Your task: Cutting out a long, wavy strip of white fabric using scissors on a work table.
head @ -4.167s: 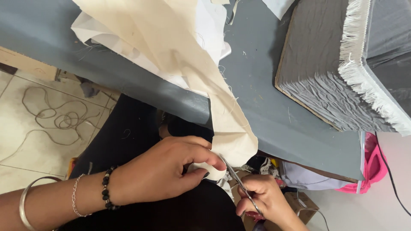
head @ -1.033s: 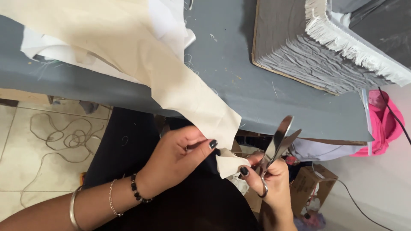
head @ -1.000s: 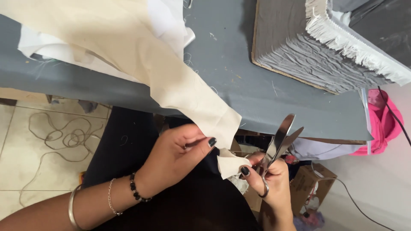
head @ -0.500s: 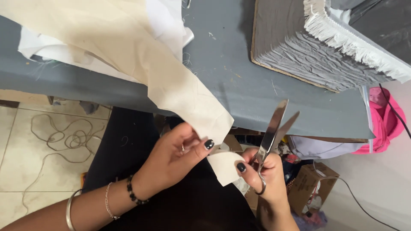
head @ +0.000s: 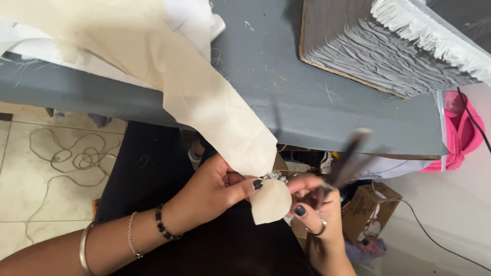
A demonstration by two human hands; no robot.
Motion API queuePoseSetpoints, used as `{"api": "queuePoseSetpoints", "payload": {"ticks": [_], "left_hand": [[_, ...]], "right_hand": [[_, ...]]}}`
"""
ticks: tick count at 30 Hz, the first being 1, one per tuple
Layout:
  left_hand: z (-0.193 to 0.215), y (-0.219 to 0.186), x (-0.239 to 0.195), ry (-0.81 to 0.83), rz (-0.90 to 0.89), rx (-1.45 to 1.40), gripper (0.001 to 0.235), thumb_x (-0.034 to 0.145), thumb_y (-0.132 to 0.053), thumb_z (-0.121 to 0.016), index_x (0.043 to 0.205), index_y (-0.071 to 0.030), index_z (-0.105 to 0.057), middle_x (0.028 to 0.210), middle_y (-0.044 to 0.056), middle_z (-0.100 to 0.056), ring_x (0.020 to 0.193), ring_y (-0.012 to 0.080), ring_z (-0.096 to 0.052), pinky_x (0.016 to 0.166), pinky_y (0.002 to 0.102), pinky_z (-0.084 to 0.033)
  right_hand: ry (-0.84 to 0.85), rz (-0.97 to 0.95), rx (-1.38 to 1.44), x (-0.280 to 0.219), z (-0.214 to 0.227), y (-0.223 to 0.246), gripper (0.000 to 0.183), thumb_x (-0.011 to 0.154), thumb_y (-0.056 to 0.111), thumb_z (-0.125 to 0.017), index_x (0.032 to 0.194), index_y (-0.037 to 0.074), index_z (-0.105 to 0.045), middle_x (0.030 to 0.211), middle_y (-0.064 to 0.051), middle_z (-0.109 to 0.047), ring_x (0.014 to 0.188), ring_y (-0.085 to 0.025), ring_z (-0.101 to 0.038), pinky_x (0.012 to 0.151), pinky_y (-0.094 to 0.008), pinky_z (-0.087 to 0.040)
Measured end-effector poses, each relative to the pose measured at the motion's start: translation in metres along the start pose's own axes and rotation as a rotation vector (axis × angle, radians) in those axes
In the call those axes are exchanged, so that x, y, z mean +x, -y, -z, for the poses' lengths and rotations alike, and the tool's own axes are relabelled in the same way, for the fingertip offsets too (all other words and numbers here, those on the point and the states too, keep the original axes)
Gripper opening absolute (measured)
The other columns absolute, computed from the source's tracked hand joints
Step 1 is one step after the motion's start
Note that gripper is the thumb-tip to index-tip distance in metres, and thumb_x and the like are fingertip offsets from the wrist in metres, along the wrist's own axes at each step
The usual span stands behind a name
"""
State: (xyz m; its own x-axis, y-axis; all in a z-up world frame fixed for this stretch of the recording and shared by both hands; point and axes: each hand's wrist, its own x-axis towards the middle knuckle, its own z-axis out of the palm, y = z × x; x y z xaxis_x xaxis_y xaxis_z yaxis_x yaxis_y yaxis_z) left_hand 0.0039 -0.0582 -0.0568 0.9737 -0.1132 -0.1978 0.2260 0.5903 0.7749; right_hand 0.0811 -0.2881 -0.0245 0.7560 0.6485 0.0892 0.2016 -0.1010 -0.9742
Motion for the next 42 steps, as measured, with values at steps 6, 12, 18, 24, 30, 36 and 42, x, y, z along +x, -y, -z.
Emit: {"api": "queuePoseSetpoints", "payload": {"ticks": [6, 12, 18, 24, 30, 36, 42], "left_hand": [[0.001, -0.007, -0.009, 0.027, 0.022, -0.197, 0.04, 0.088, -0.009, -0.073, 0.127, -0.005, -0.063, 0.118, 0.009, -0.075, 0.107, 0.018, -0.071, 0.087, 0.036, -0.063], [-0.002, -0.016, -0.012, 0.052, 0.048, -0.219, 0.036, 0.088, -0.016, -0.075, 0.121, -0.003, -0.069, 0.114, 0.009, -0.077, 0.102, 0.0171, -0.072, 0.08, 0.035, -0.064], [0.01, -0.013, -0.019, -0.118, -0.159, 0.094, 0.014, 0.094, -0.013, -0.07, 0.105, -0.005, -0.068, 0.1, 0.003, -0.072, 0.091, 0.0101, -0.065, 0.078, 0.026, -0.053], [0.009, -0.025, -0.028, -0.167, -0.188, 0.128, 0.019, 0.094, -0.009, -0.068, 0.109, -0.002, -0.076, 0.098, 0.001, -0.079, 0.084, 0.0038, -0.066, 0.071, 0.019, -0.052], [0.009, -0.028, -0.03, -0.161, -0.209, 0.147, 0.025, 0.092, -0.007, -0.066, 0.114, -0.002, -0.077, 0.107, 0.003, -0.082, 0.092, 0.0044, -0.071, 0.079, 0.02, -0.056], [0.008, -0.029, -0.033, -0.124, -0.248, 0.138, 0.034, 0.088, -0.005, -0.061, 0.121, -0.002, -0.07, 0.118, 0.009, -0.079, 0.11, 0.0139, -0.074, 0.099, 0.028, -0.058], [-0.006, -0.029, -0.028, -0.179, -0.268, 0.048, 0.039, 0.088, -0.014, -0.072, 0.124, -0.002, -0.062, 0.12, 0.011, -0.077, 0.11, 0.0167, -0.074, 0.095, 0.029, -0.06]], "right_hand": [[0.25, 0.185, 0.016, 0.021, 0.018, -0.018, 0.058, 0.089, 0.008, -0.074, 0.143, 0.004, -0.053, 0.075, 0.006, -0.054, 0.062, -0.005, -0.049, 0.063, -0.021, -0.051], [0.259, 0.122, -0.186, 0.039, -0.004, 0.008, 0.047, 0.091, 0.051, -0.071, 0.104, 0.006, -0.077, 0.098, -0.007, -0.079, 0.085, -0.019, -0.073, 0.075, -0.031, -0.059], [0.115, 0.031, -0.051, 0.047, -0.017, 0.015, 0.022, 0.088, 0.021, -0.075, 0.099, 0.001, -0.075, 0.086, -0.012, -0.076, 0.072, -0.021, -0.077, 0.065, -0.03, -0.064], [0.004, -0.052, -0.182, 0.051, -0.032, 0.022, 0.011, 0.088, 0.013, -0.076, 0.089, 0.003, -0.072, 0.067, -0.005, -0.07, 0.057, -0.009, -0.064, 0.054, -0.023, -0.052], [-0.069, -0.146, -0.134, 0.053, -0.042, 0.021, 0.014, 0.087, 0.011, -0.075, 0.08, 0.005, -0.065, 0.059, -0.007, -0.07, 0.05, -0.01, -0.065, 0.048, -0.023, -0.052], [-0.082, -0.119, -0.19, 0.051, -0.044, 0.02, 0.016, 0.088, 0.012, -0.075, 0.078, 0.007, -0.063, 0.058, -0.005, -0.069, 0.048, -0.009, -0.063, 0.048, -0.023, -0.05], [-0.061, -0.089, -0.241, 0.05, -0.046, 0.021, 0.018, 0.088, 0.015, -0.075, 0.077, 0.01, -0.062, 0.059, -0.001, -0.068, 0.053, -0.005, -0.06, 0.052, -0.022, -0.048]]}}
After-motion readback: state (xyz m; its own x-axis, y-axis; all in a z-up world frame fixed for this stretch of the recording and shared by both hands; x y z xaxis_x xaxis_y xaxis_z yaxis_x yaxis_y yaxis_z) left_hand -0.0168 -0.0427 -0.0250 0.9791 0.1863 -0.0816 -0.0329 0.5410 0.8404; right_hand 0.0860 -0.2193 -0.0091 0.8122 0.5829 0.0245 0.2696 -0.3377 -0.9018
